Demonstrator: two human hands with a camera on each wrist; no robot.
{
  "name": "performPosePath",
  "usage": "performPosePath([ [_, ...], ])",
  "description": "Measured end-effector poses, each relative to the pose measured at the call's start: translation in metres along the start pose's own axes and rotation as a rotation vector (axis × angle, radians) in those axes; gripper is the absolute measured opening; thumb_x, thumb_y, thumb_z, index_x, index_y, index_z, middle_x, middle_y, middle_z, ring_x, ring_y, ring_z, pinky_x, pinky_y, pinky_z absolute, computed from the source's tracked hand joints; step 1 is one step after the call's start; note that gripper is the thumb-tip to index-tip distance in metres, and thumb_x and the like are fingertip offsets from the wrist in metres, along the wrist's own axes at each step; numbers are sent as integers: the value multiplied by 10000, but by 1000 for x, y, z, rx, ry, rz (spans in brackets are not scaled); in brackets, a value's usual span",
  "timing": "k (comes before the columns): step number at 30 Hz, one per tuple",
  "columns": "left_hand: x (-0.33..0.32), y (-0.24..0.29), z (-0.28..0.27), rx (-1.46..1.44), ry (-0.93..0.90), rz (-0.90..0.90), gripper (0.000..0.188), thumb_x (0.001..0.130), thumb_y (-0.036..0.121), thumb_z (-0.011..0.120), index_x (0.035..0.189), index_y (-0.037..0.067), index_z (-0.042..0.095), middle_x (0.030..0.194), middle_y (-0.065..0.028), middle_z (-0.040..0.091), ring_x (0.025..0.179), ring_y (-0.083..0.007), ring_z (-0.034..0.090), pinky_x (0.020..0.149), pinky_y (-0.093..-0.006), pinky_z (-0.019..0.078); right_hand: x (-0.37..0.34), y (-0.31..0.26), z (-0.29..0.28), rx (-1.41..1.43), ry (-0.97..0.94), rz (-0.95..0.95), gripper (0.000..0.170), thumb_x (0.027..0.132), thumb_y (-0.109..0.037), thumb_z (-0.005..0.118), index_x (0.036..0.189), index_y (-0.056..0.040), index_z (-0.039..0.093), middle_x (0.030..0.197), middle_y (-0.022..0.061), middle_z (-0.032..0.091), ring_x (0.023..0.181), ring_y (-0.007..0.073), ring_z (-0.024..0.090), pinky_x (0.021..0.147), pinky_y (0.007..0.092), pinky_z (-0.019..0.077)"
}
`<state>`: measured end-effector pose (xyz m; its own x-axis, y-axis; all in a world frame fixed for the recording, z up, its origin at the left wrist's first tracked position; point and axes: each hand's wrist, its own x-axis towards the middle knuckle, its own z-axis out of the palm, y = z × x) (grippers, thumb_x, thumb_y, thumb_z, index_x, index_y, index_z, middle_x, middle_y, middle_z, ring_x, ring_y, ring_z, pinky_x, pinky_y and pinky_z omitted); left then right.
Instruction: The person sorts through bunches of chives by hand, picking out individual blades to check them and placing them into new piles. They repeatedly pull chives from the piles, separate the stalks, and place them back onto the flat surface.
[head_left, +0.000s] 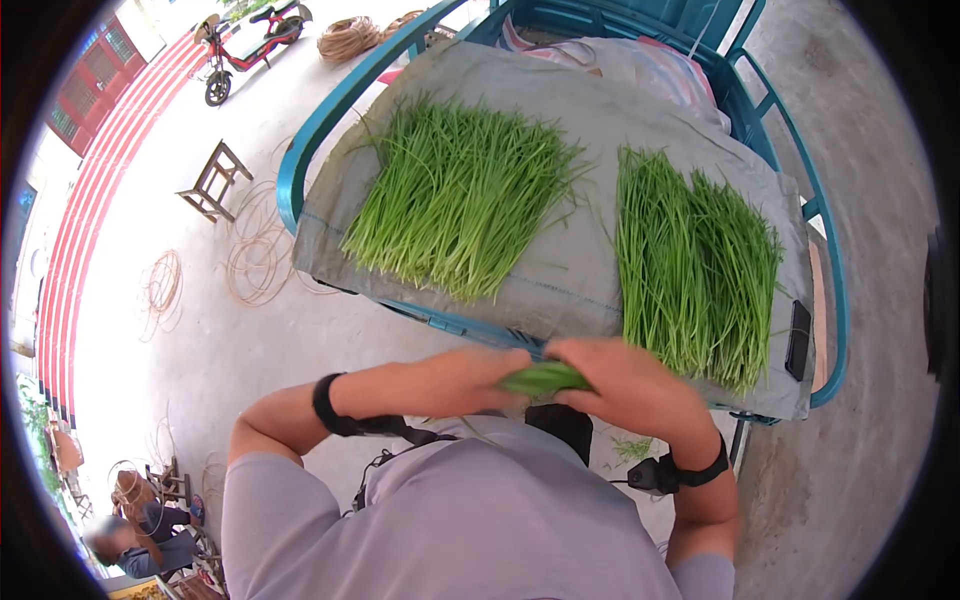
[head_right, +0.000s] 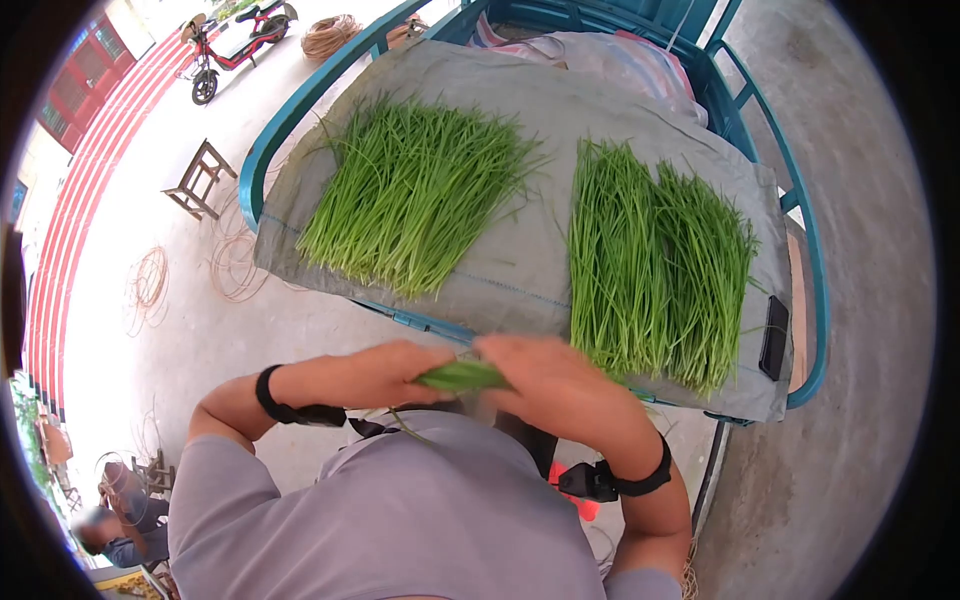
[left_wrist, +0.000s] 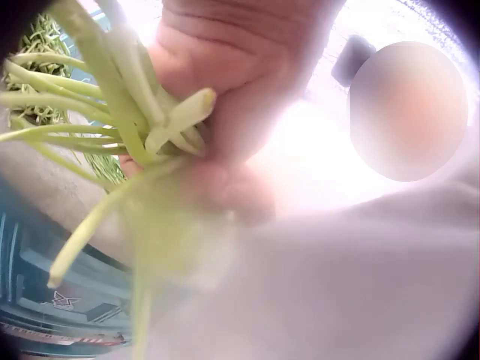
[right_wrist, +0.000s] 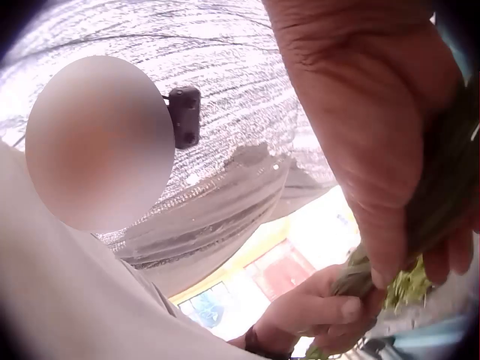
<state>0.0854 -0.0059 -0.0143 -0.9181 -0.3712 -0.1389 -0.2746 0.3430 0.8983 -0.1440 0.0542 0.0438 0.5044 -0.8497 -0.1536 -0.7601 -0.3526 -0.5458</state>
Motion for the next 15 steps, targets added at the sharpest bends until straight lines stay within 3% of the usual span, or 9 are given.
performPosePath([
  [1, 1, 5, -9, -4, 67, 33, 240, 904, 205, 579, 1056, 39, 493, 757, -138, 568, 637, -291, 573, 557, -383, 440, -3, -6, -5, -97, 243, -80, 396, 788, -178, 649, 1156, -93, 528, 1113, 161, 584, 1003, 365, 557, 864, 450, 429],
  [3, -4, 39, -40, -113, 170, -158, 246, 918, 187, 588, 1122, 66, 525, 723, -30, 544, 561, -111, 530, 510, -261, 446, -10, -19, -18, -482, 672, 15, 559, 753, -154, 684, 1263, -69, 472, 1238, 161, 528, 1106, 358, 521, 990, 455, 364],
  [6, -1, 46, -73, -235, 492, -211, 274, 923, 202, 588, 1127, 33, 517, 722, -5, 539, 517, -57, 496, 471, -208, 419, -29, -14, -24, -203, 1095, -76, 550, 774, -133, 671, 1271, -47, 454, 1234, 171, 521, 1115, 324, 525, 996, 424, 379],
  [9, 16, 28, -110, -278, 655, -235, 343, 902, 182, 609, 1176, 11, 493, 712, -12, 533, 509, -71, 501, 470, -219, 418, -35, -7, -6, 287, 1235, -100, 489, 817, -75, 620, 1271, -16, 448, 1224, 173, 530, 1061, 238, 560, 922, 375, 433],
  [10, 24, 15, -119, -286, 707, -262, 370, 892, 173, 619, 1194, 7, 485, 708, -13, 530, 509, -75, 504, 469, -221, 417, -35, -6, -3, 353, 1195, -52, 472, 825, -63, 611, 1268, -16, 454, 1205, 169, 542, 1011, 215, 573, 884, 353, 448],
  [13, 50, -43, -135, -232, 733, -307, 550, 817, 156, 681, 1276, -12, 430, 817, -84, 584, 682, -159, 595, 622, -280, 487, -34, -2, 9, 486, 1056, 58, 438, 841, -32, 588, 1261, -11, 465, 1145, 150, 578, 866, 157, 598, 781, 298, 481],
  [15, 60, -84, -130, 119, 816, -338, 661, 760, 156, 712, 1313, -21, 395, 959, -151, 587, 876, -226, 591, 770, -322, 473, -33, 4, 17, 483, 947, 84, 436, 840, -16, 582, 1260, -3, 465, 1099, 132, 601, 774, 129, 595, 728, 271, 486],
])
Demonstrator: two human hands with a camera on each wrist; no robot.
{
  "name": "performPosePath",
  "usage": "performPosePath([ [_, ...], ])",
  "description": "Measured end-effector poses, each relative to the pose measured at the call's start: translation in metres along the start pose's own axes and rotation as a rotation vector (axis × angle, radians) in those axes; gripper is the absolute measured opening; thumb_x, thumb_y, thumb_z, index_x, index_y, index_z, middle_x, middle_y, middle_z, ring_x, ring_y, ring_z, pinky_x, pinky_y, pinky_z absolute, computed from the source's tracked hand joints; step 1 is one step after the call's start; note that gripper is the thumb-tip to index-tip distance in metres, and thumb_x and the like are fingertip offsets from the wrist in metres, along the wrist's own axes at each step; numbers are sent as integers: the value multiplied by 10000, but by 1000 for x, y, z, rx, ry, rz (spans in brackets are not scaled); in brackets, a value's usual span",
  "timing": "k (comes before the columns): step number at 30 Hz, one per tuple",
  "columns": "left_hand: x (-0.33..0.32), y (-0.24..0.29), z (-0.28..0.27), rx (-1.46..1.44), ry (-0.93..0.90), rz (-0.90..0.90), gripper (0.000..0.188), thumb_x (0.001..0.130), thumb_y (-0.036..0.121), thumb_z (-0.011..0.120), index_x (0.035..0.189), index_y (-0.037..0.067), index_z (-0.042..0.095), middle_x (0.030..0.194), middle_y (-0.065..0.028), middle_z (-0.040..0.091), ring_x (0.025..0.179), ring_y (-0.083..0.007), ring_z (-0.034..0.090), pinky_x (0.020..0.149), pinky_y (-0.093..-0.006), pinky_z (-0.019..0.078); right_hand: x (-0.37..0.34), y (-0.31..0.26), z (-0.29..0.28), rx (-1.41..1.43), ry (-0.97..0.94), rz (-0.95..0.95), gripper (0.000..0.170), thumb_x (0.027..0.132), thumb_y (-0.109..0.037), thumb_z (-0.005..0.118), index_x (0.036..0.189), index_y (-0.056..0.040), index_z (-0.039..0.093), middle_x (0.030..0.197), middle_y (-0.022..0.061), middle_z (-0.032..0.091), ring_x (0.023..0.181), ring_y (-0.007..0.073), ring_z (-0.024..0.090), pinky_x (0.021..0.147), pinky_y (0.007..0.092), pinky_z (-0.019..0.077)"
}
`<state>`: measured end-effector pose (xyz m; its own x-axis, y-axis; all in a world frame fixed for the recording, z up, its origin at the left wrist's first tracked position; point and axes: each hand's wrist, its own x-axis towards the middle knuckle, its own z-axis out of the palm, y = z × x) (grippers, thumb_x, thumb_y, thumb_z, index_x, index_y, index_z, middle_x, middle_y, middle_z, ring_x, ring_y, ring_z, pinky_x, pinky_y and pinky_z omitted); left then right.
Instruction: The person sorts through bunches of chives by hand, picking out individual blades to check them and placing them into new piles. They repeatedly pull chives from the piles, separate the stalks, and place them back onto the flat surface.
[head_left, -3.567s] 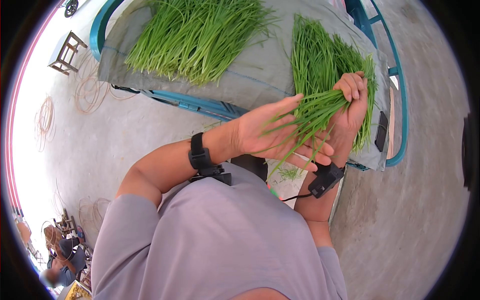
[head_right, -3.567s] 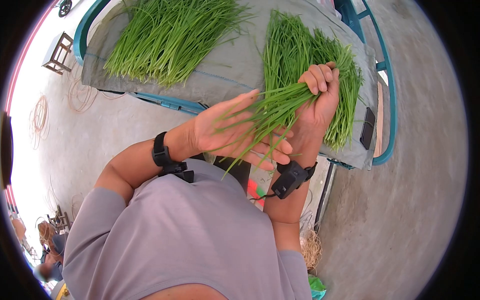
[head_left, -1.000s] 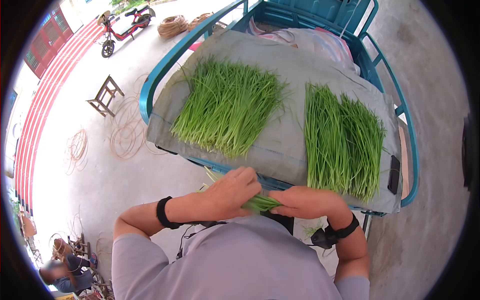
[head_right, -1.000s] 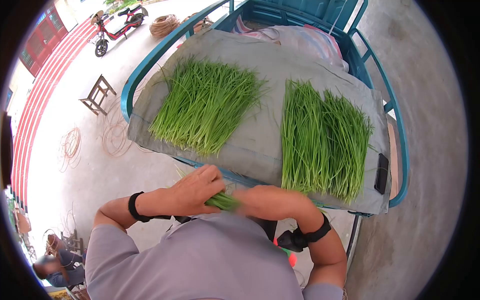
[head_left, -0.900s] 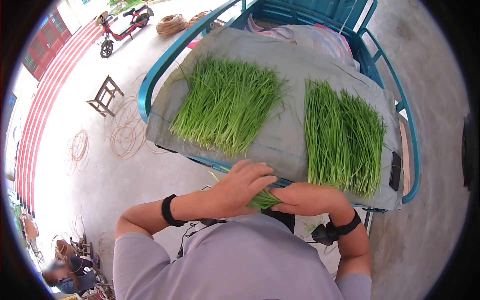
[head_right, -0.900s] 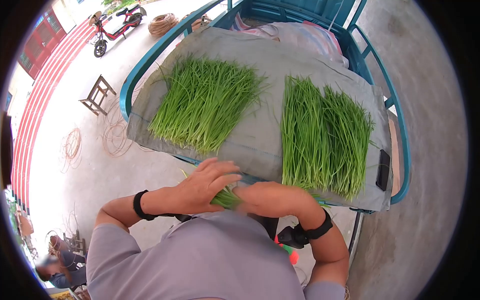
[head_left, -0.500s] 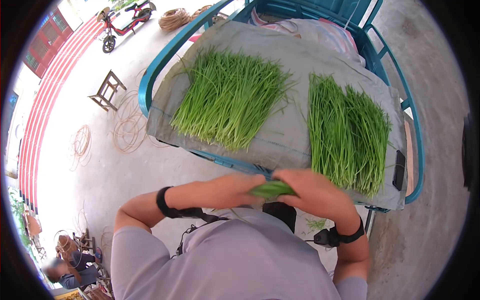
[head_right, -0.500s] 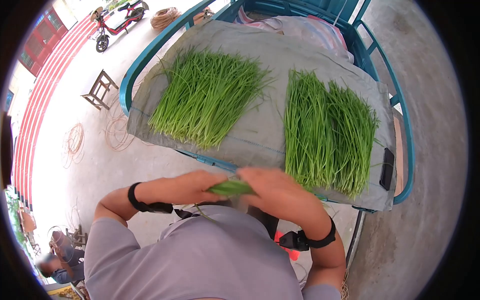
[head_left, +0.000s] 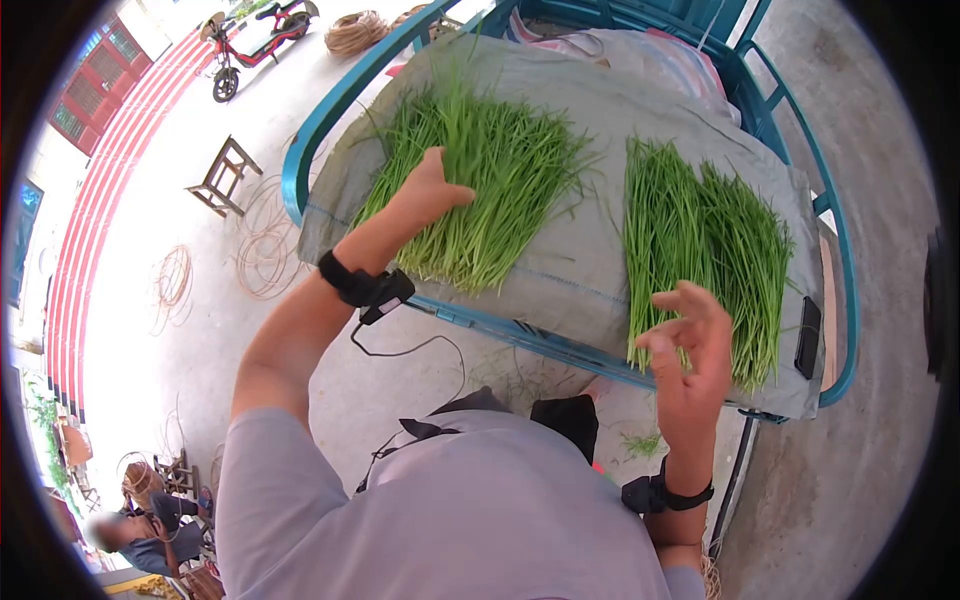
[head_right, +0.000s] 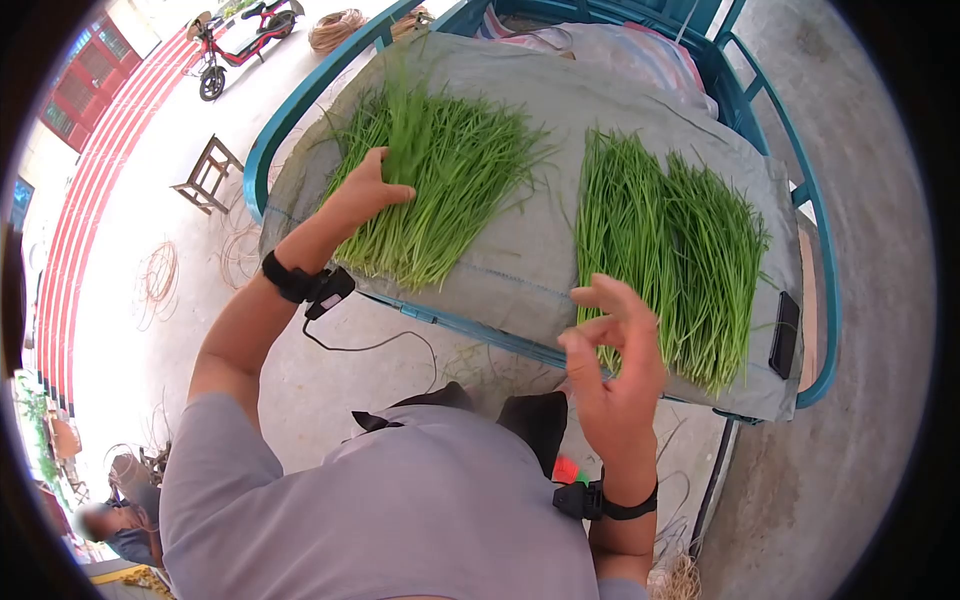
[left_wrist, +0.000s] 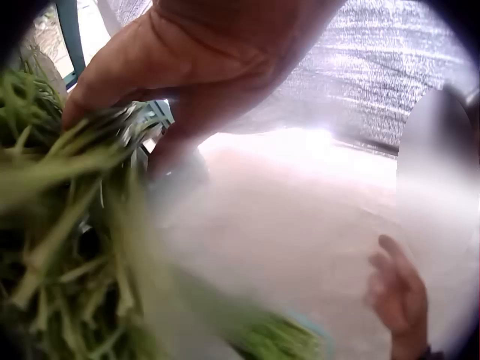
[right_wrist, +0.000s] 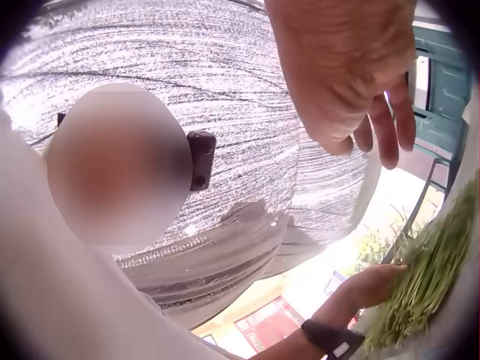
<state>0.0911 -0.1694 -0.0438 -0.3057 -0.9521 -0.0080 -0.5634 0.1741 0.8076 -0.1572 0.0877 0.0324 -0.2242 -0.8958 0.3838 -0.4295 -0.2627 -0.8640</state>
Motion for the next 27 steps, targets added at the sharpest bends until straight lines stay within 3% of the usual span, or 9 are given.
performPosePath([
  [1, 2, -4, 4, 154, 64, 52, 717, 732, 155, 727, 1332, -26, 377, 1030, -185, 589, 973, -260, 589, 843, -342, 466, -1, 3, -1, -20, -33, 22, 434, 837, -17, 586, 1256, -8, 472, 1086, 123, 605, 756, 125, 591, 719, 265, 487],
  [4, 1, -9, 7, 132, 41, 72, 805, 699, 168, 728, 1373, -27, 334, 1227, -237, 515, 1167, -331, 484, 987, -369, 380, -6, 11, -7, -71, -109, 89, 406, 826, -16, 598, 1223, -23, 512, 1057, 103, 613, 720, 120, 581, 694, 252, 485],
  [6, -4, -10, 10, 253, 125, 140, 765, 708, 168, 720, 1363, -10, 365, 1231, -234, 512, 1158, -336, 487, 980, -383, 386, -6, 16, -14, -94, -125, 120, 361, 816, -13, 607, 1173, -35, 561, 1052, 95, 614, 718, 126, 580, 682, 254, 480],
  [10, -29, 21, 0, 616, 207, 370, 641, 743, 153, 695, 1316, 20, 440, 1236, -218, 515, 1144, -339, 479, 997, -423, 364, -13, 31, -30, -415, -27, 63, 254, 764, -21, 650, 1016, -47, 629, 1009, 97, 606, 842, 206, 572, 752, 328, 464],
  [13, -69, 59, 0, 492, 246, 564, 478, 799, 140, 659, 1244, 39, 514, 1173, -146, 561, 1042, -253, 550, 885, -379, 447, -25, 48, -30, -673, 32, -3, 203, 704, -68, 711, 896, -55, 646, 978, 89, 591, 936, 262, 537, 831, 383, 428],
  [16, -107, 79, 23, -90, -286, 221, 359, 849, 140, 623, 1184, 34, 548, 1087, -72, 594, 867, -161, 607, 705, -293, 493, -35, 55, -19, -799, -30, -50, 231, 620, -164, 782, 779, -80, 638, 954, 66, 569, 946, 284, 501, 924, 436, 370],
  [18, -120, 81, 53, -281, -580, 84, 286, 882, 146, 599, 1142, 30, 573, 985, -37, 608, 709, -91, 598, 569, -235, 464, -36, 58, -10, -873, -30, -90, 231, 625, -178, 778, 778, -80, 635, 952, 62, 567, 946, 281, 497, 956, 459, 343],
  [23, -125, 59, 122, -438, -749, 47, 258, 890, 149, 580, 1099, -3, 583, 881, -66, 617, 674, -115, 586, 574, -264, 472, -40, 80, 2, -973, -15, -113, 187, 688, -193, 744, 774, -75, 628, 955, 55, 580, 953, 278, 491, 993, 485, 304],
  [27, -124, 60, 133, -477, -721, 37, 250, 893, 152, 572, 1075, -19, 588, 844, -63, 612, 663, -115, 571, 589, -265, 467, -44, 87, -2, -934, 72, -87, 119, 792, -177, 666, 795, -64, 629, 956, 56, 602, 954, 278, 492, 947, 454, 323],
])
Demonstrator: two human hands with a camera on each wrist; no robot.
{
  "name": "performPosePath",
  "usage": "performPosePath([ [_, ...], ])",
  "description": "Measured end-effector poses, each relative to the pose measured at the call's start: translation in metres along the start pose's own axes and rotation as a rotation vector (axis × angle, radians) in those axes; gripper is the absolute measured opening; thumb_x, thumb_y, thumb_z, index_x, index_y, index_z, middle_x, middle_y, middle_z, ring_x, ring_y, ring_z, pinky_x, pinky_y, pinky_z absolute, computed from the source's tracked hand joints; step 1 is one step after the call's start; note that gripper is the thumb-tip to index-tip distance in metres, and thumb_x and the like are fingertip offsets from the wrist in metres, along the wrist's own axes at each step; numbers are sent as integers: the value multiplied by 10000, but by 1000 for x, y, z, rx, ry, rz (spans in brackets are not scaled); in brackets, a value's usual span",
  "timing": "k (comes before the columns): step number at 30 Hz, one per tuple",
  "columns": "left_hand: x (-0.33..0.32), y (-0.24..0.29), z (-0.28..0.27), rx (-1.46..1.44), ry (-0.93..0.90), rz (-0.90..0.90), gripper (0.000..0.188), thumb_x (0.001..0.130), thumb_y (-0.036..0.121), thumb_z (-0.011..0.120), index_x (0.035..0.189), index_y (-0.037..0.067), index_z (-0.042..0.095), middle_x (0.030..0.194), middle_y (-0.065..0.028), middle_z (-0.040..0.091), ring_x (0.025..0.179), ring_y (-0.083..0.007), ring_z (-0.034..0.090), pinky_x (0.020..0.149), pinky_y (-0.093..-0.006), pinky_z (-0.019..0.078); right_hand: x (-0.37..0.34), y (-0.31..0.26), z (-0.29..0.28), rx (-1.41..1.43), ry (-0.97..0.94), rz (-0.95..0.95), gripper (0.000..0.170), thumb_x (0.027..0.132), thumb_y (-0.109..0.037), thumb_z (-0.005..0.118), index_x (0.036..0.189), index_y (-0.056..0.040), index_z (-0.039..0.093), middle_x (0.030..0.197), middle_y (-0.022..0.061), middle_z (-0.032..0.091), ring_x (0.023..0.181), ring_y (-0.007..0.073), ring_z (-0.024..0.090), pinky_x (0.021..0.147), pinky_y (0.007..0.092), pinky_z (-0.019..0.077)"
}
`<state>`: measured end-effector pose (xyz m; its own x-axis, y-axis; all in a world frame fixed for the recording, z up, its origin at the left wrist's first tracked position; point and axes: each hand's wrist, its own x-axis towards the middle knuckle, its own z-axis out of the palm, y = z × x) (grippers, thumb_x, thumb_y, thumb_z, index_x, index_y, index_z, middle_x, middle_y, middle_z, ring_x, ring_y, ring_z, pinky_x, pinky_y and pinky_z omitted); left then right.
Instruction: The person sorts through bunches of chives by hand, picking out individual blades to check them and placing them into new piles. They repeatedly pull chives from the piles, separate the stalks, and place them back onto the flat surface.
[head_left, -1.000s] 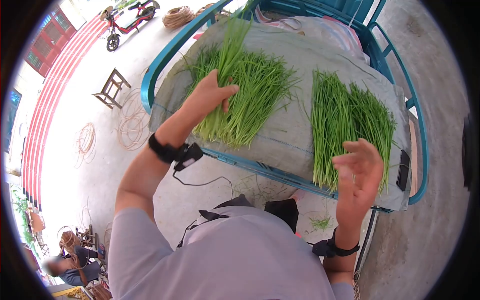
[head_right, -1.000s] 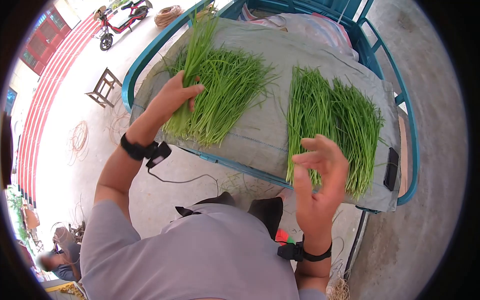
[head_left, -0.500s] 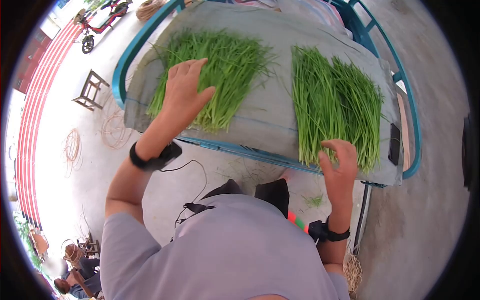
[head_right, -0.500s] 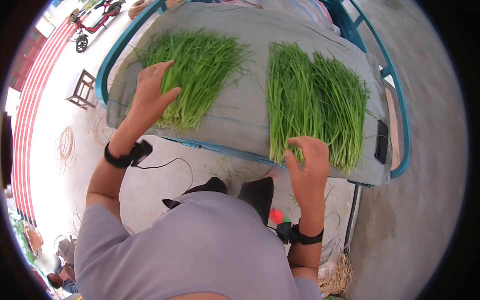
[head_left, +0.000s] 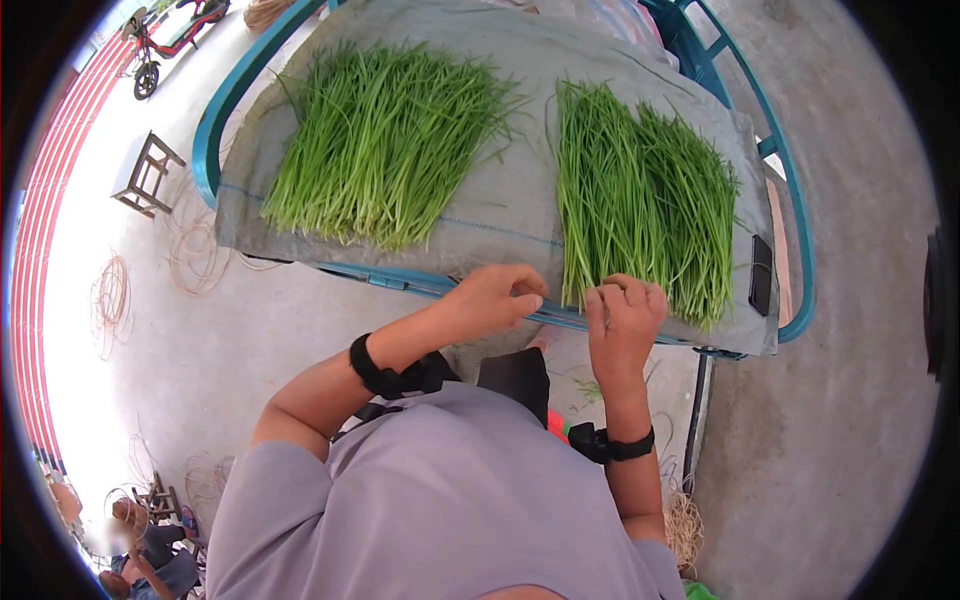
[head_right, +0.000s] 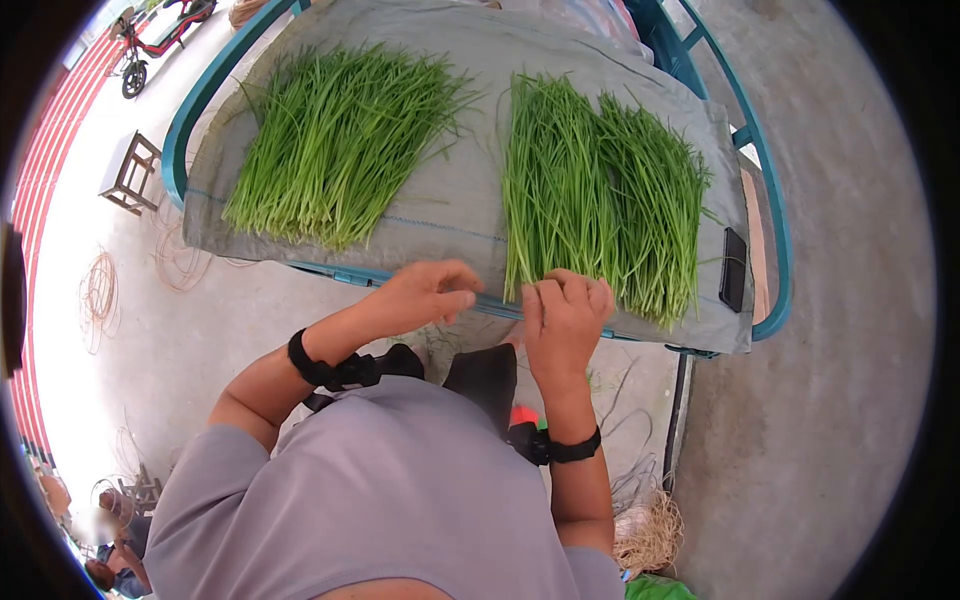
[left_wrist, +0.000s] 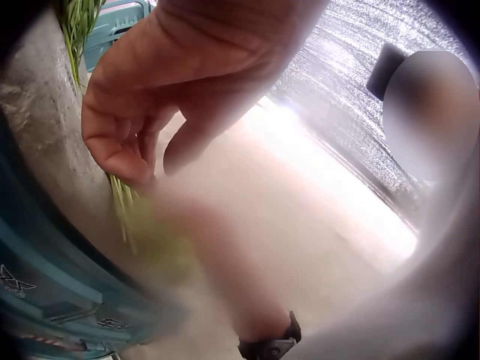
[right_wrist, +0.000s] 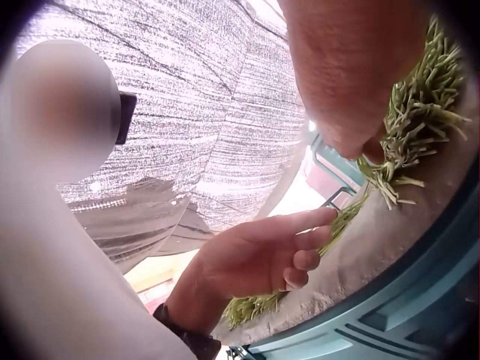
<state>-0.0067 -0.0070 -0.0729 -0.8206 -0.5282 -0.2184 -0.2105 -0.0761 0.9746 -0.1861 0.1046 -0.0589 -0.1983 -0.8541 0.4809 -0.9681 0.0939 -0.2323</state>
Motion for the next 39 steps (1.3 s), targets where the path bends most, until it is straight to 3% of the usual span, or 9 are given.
performPosePath([
  [4, 1, -1, 6, 18, 54, 48, 239, 899, 151, 564, 1067, -17, 591, 822, -52, 605, 669, -102, 554, 600, -259, 458, -5, 7, -3, 142, 32, 121, 130, 863, -173, 591, 818, -58, 632, 984, 53, 618, 949, 277, 494, 902, 430, 333],
  [8, 2, 1, 16, -47, 155, 96, 224, 897, 130, 568, 1069, -12, 592, 800, -30, 598, 677, -87, 533, 613, -250, 456, -4, 6, -13, 58, 68, 116, 129, 866, -182, 588, 865, -60, 629, 1002, 42, 624, 967, 271, 501, 927, 440, 323],
  [14, 17, 6, 32, -14, 303, 320, 253, 866, 82, 594, 1113, 33, 603, 970, -41, 599, 723, -111, 551, 659, -267, 476, 2, 0, -23, -3, 81, 58, 117, 829, -150, 614, 906, -62, 620, 987, 36, 624, 1007, 265, 523, 1004, 484, 295],
  [17, 28, 17, 42, 422, 505, 577, 313, 817, 47, 615, 1130, 59, 609, 1092, -76, 593, 809, -200, 575, 708, -308, 494, 6, 1, -25, 44, 61, -24, 107, 805, -116, 630, 896, -61, 619, 975, 40, 624, 988, 264, 542, 1010, 493, 301],
  [20, 46, 9, 42, 615, 464, 781, 346, 769, 31, 640, 1112, 79, 622, 1108, -82, 608, 890, -272, 563, 751, -338, 496, 8, 3, -25, 86, 60, -110, 110, 789, -90, 640, 892, -59, 617, 962, 45, 625, 965, 265, 555, 992, 483, 328],
  [26, 54, 34, 41, 595, 389, 719, 220, 823, 70, 623, 1041, 86, 642, 988, -49, 651, 931, -252, 562, 775, -340, 483, 24, 18, -42, 314, 124, -35, 91, 801, -71, 628, 887, -50, 611, 956, 67, 630, 939, 264, 563, 973, 451, 356],
  [29, 61, 59, 36, 513, 416, 830, 171, 874, 102, 597, 1034, 60, 638, 947, -73, 651, 911, -243, 571, 793, -321, 472, 41, 18, -54, 416, 201, -3, 79, 820, -73, 619, 895, -47, 613, 951, 77, 630, 922, 261, 568, 952, 435, 364],
  [35, 67, 94, 36, 71, 169, 531, 204, 961, 164, 519, 1031, 4, 625, 957, -74, 647, 887, -152, 585, 835, -290, 455, 79, 17, -69, 470, 316, 7, 84, 848, -81, 616, 922, -46, 633, 920, 83, 631, 877, 245, 573, 861, 378, 406],
  [39, 70, 99, 38, -66, 181, 531, 215, 970, 163, 510, 1029, -18, 611, 931, -47, 630, 889, -119, 574, 813, -270, 457, 90, 12, -71, 693, 279, 127, 102, 850, -86, 625, 936, -38, 650, 908, 84, 632, 847, 221, 584, 808, 331, 433],
])
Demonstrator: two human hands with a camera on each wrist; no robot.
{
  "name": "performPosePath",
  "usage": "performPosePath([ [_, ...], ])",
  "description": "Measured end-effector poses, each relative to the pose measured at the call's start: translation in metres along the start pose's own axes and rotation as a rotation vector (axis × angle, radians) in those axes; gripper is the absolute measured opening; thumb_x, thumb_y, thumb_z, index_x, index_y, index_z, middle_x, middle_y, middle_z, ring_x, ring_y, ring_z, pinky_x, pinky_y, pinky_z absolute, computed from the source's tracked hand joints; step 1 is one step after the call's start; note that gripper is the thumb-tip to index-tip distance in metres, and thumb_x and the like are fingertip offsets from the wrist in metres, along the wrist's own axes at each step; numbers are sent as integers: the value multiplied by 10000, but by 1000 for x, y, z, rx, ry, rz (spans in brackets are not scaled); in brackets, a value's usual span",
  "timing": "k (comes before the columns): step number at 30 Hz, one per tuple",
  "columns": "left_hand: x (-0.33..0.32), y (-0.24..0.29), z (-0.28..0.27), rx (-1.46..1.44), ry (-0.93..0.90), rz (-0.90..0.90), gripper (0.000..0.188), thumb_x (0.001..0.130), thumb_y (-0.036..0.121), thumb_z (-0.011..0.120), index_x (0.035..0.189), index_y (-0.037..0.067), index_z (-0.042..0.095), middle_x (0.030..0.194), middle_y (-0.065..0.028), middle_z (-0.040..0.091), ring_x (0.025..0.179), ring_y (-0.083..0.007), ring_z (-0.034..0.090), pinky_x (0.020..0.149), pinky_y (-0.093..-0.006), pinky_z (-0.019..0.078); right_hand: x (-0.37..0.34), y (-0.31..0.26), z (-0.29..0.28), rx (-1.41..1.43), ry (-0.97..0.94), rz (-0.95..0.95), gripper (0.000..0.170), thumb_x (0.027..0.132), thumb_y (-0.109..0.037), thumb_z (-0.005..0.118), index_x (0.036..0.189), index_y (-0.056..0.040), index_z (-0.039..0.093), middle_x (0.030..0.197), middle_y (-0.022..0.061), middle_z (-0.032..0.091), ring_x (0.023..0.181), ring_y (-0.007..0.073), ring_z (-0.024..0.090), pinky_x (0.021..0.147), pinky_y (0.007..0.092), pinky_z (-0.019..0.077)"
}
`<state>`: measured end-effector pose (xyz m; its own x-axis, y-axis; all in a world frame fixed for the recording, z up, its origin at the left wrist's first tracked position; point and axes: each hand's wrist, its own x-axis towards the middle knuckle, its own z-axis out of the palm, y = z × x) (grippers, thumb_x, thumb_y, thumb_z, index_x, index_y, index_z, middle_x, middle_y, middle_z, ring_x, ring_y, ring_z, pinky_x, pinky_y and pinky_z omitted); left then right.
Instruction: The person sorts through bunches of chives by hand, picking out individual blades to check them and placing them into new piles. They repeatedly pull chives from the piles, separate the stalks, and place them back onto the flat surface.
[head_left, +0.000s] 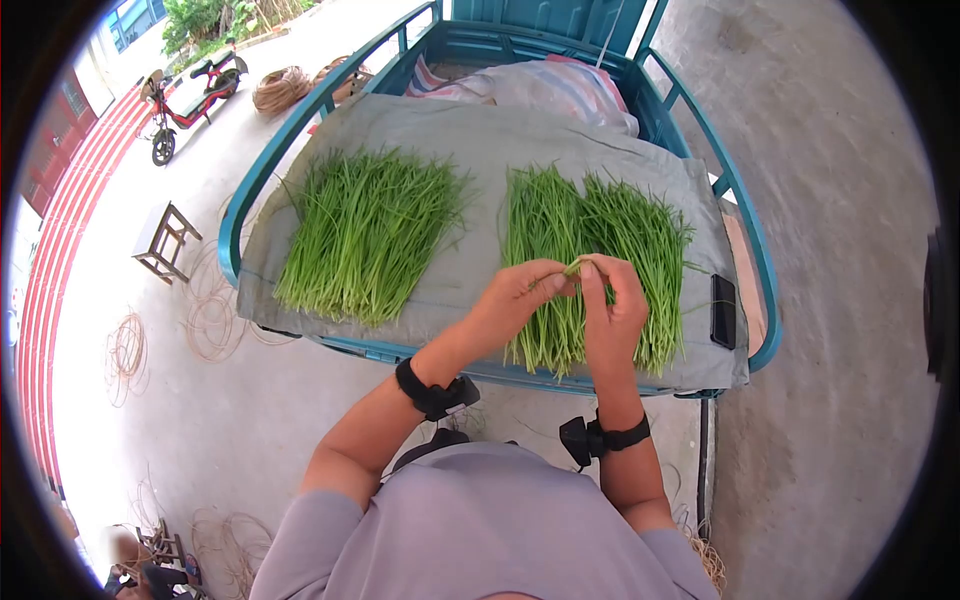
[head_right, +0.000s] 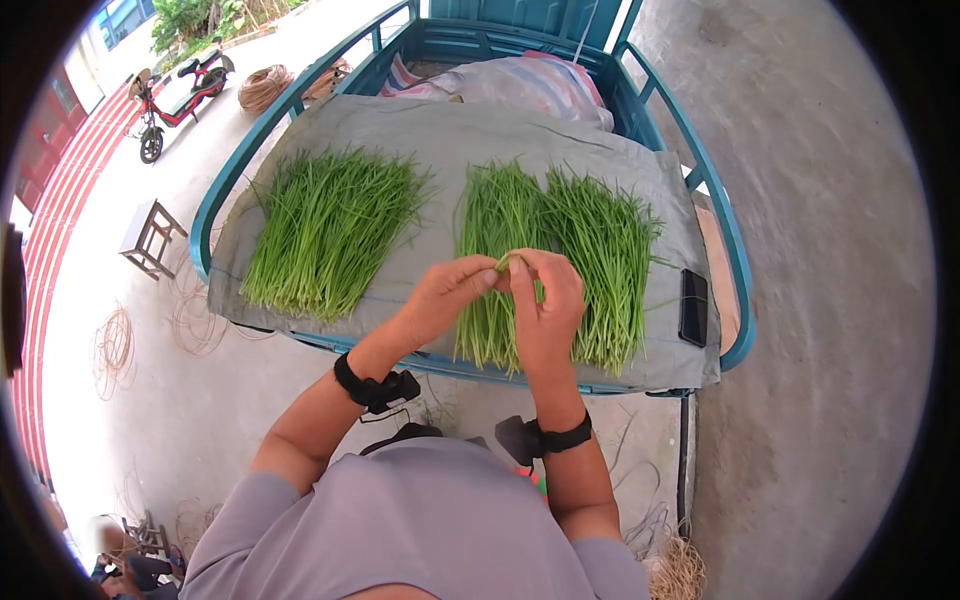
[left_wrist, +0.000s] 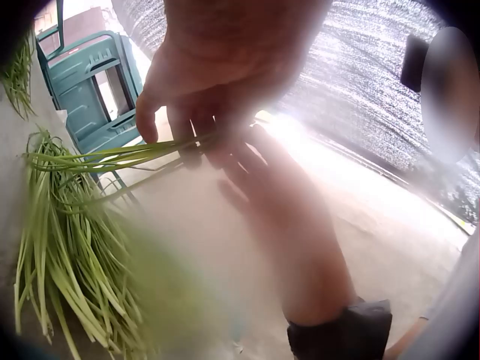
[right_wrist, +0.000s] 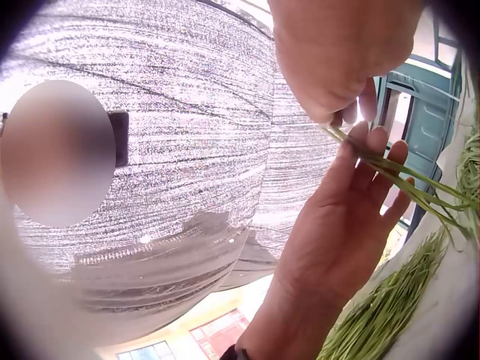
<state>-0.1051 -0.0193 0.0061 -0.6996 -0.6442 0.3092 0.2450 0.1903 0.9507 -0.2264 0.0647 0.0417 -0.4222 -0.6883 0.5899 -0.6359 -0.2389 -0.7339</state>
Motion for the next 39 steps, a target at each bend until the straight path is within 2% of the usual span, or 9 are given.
performPosePath([
  [7, 0, 6, -3, 77, -5, 48, 194, 971, 149, 503, 1013, -19, 591, 841, -34, 573, 809, -124, 543, 736, -277, 451, 3, 6, 0, 46, -59, -44, 138, 875, -106, 624, 983, -29, 660, 882, 65, 625, 770, 181, 593, 772, 288, 459],
  [10, -2, 23, -7, 320, -33, 145, 205, 978, 158, 492, 1025, -14, 593, 824, -24, 559, 784, -116, 523, 714, -284, 440, 0, -7, -7, 445, -92, 253, 149, 906, -120, 597, 1002, -15, 642, 874, 46, 616, 696, 135, 573, 715, 258, 466],
  [14, -12, 56, -9, 675, 90, 235, 214, 976, 166, 496, 1015, -19, 595, 795, -21, 553, 739, -103, 520, 670, -272, 442, 3, 1, -23, 850, 106, 343, 155, 922, -92, 548, 1038, 0, 596, 887, 56, 607, 626, 74, 514, 610, 225, 466],
  [17, -21, 87, -6, 182, 106, -46, 204, 973, 158, 499, 1010, -14, 601, 787, -22, 571, 705, -93, 525, 651, -244, 443, 5, -3, -31, 699, -137, 338, 189, 915, -83, 546, 1080, 4, 575, 912, 56, 599, 624, 70, 512, 585, 218, 469],
  [21, -20, 90, -2, -183, 103, -78, 220, 977, 175, 496, 1057, -4, 597, 810, -32, 596, 708, -85, 543, 668, -222, 452, -2, -15, -10, 855, -597, 362, 324, 903, -116, 576, 1195, 8, 510, 949, 49, 561, 642, 66, 520, 561, 219, 467],
  [24, -19, 87, -6, -403, 156, -156, 259, 984, 199, 487, 1122, -3, 570, 859, -50, 619, 733, -102, 574, 686, -238, 477, -6, -13, -6, 857, -657, 411, 348, 906, -148, 584, 1207, 12, 513, 863, 26, 553, 614, 62, 518, 543, 218, 457],
  [26, -18, 76, -5, -603, 267, -148, 292, 986, 218, 482, 1158, -9, 548, 883, -60, 629, 748, -117, 594, 692, -257, 495, -4, -9, -7, 678, -738, 465, 342, 910, -170, 587, 1196, 6, 522, 800, 4, 545, 585, 58, 514, 530, 212, 444],
  [30, -24, 64, -7, -701, 353, -174, 311, 986, 226, 482, 1180, -12, 529, 933, -79, 635, 787, -143, 610, 732, -287, 519, -13, -8, 2, 605, -719, 514, 297, 912, -191, 591, 1140, -4, 557, 702, -31, 532, 542, 54, 510, 508, 200, 414],
  [39, -32, 53, -6, -794, 498, -203, 322, 991, 207, 464, 1228, -9, 494, 1015, -88, 611, 876, -139, 593, 798, -293, 511, -26, -5, 10, 580, -771, 617, 173, 910, -192, 588, 925, -20, 602, 692, -13, 549, 538, 58, 511, 494, 210, 407],
])
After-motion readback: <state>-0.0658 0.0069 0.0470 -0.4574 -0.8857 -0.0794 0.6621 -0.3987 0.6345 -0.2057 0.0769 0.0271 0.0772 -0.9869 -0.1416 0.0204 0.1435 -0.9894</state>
